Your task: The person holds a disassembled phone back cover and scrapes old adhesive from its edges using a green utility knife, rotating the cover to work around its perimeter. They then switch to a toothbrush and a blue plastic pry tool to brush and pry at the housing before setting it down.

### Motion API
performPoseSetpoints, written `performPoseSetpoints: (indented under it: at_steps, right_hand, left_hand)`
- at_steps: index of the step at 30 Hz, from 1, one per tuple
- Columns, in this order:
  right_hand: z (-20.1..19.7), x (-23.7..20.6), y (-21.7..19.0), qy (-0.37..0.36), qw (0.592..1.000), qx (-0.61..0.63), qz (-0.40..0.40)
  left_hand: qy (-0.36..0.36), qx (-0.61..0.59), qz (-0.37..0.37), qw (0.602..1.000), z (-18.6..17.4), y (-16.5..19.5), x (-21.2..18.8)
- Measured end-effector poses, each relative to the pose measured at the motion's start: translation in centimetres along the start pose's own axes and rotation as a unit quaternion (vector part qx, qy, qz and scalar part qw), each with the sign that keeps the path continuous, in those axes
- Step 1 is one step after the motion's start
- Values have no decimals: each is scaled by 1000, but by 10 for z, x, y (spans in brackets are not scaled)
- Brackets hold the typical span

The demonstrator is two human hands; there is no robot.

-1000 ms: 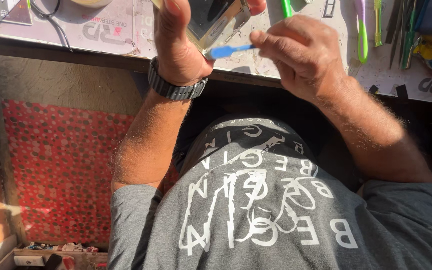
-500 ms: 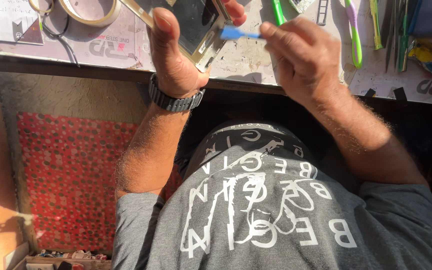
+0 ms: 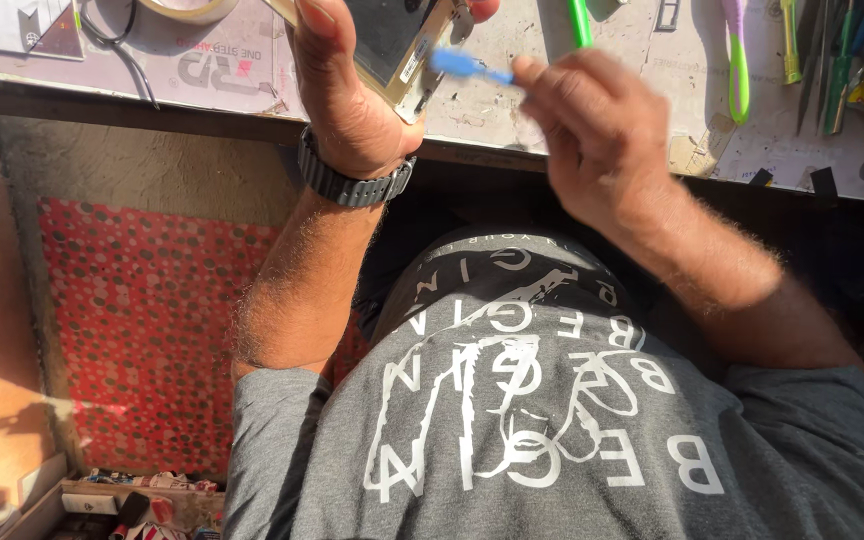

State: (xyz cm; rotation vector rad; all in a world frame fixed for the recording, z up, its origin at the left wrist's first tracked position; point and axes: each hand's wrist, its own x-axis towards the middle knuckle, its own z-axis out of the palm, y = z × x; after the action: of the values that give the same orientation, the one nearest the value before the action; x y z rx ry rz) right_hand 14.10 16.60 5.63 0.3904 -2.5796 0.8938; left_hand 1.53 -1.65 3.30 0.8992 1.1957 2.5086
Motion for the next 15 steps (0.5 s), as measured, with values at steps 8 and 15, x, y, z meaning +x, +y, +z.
performPoseSetpoints:
  at_steps: [8,15]
  right_hand:
    - [2,12,-16,-23,999,44,-22]
    - [18,-12,10,-18,1000,7,-15]
  left_hand:
    - [-17,25,-4,1000,0,9,1]
    - [-24,40,-1,999,-7,10,0]
